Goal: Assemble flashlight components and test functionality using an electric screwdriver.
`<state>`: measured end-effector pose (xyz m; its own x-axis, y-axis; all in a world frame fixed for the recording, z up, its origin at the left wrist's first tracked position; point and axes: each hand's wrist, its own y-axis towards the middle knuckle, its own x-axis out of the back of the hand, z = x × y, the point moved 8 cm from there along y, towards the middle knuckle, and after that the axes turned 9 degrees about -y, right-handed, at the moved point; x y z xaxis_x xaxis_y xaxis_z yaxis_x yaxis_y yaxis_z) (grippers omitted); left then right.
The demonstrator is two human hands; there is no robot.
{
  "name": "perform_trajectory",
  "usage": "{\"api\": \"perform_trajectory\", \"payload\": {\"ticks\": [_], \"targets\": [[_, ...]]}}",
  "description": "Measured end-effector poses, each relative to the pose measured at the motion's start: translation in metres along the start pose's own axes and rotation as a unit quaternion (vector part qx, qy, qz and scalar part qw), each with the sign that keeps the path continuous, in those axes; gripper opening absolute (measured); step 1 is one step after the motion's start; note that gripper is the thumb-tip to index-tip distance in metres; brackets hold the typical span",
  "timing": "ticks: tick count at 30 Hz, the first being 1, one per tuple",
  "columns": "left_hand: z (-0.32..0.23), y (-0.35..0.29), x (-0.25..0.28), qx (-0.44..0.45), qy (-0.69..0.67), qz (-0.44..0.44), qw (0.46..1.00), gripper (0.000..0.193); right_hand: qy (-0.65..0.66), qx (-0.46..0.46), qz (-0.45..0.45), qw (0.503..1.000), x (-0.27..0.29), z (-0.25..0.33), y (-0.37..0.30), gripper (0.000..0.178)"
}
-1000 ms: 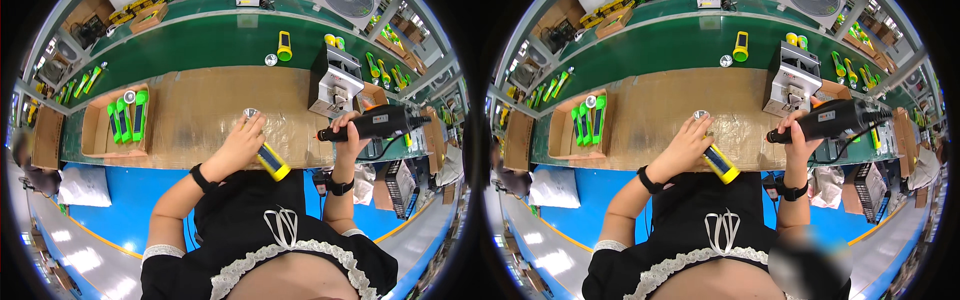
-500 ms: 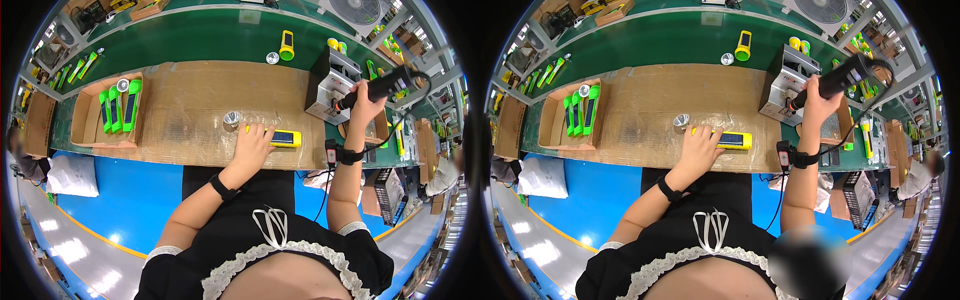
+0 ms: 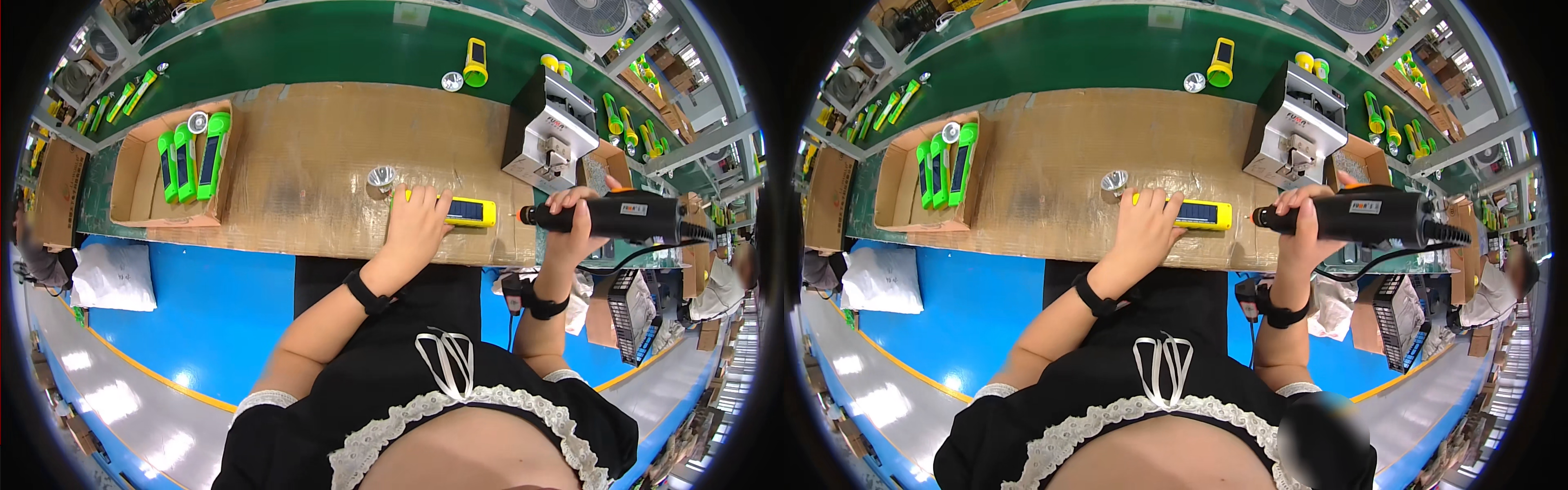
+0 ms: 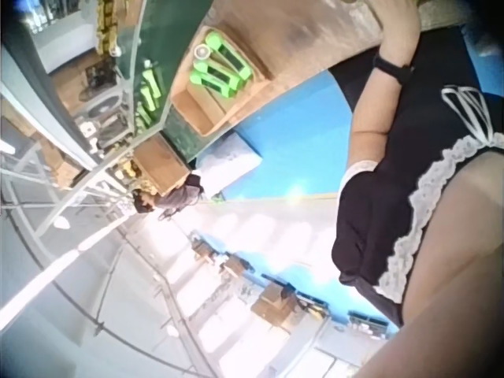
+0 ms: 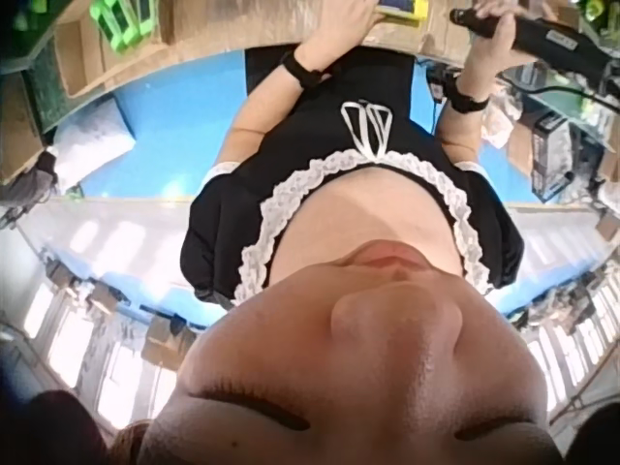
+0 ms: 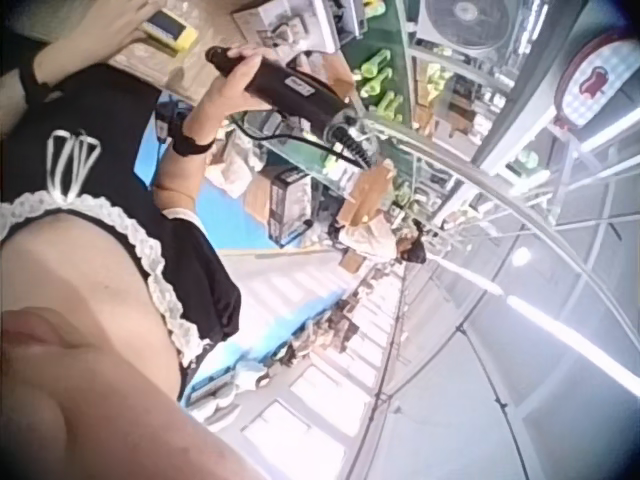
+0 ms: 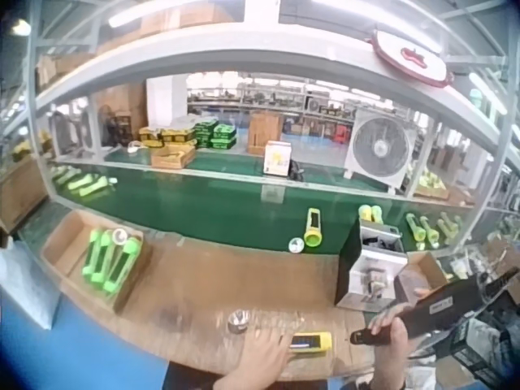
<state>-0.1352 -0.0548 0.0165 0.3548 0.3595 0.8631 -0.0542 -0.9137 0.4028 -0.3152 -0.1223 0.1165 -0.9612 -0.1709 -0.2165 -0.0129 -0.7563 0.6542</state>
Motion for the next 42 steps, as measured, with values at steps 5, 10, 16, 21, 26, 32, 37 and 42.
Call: {"api": "perform_trajectory", "payload": {"ticks": [5, 10, 16, 21, 26, 32, 37, 42], "targets": [[0.003, 0.000, 0.001, 0.003, -0.002, -0.003, 1.000, 0.056, 0.004, -0.007, -0.019, 1.000, -0.005, 0.002, -0.018, 0.054], [-0.002, -0.001, 0.001, -0.001, 0.005, -0.008, 1.000, 0.057, 0.020, -0.010, -0.016, 1.000, -0.006, 0.002, -0.022, 0.054], [-0.002, -0.003, -0.003, 0.003, 0.008, -0.008, 1.000, 0.058, -0.022, -0.018, 0.001, 1.000, -0.011, -0.010, -0.031, 0.052], [0.003, 0.002, 0.001, 0.005, 0.012, 0.002, 1.000, 0.057, -0.045, 0.012, 0.028, 0.999, -0.025, -0.019, -0.034, 0.046], [0.010, 0.001, 0.000, 0.018, 0.031, 0.017, 0.999, 0.058, -0.038, -0.032, 0.004, 0.999, -0.028, -0.032, -0.033, 0.047], [-0.005, -0.003, -0.010, 0.012, 0.005, 0.005, 1.000, 0.056, -0.080, -0.061, 0.020, 0.995, -0.009, -0.037, -0.038, 0.044], [-0.010, -0.002, -0.010, -0.003, 0.011, 0.010, 1.000, 0.055, -0.029, -0.040, 0.030, 0.998, -0.002, -0.023, -0.027, 0.061], [-0.003, 0.008, -0.008, 0.041, 0.021, 0.056, 0.997, 0.057, -0.041, -0.010, -0.069, 0.997, 0.044, -0.013, 0.024, 0.027]]}}
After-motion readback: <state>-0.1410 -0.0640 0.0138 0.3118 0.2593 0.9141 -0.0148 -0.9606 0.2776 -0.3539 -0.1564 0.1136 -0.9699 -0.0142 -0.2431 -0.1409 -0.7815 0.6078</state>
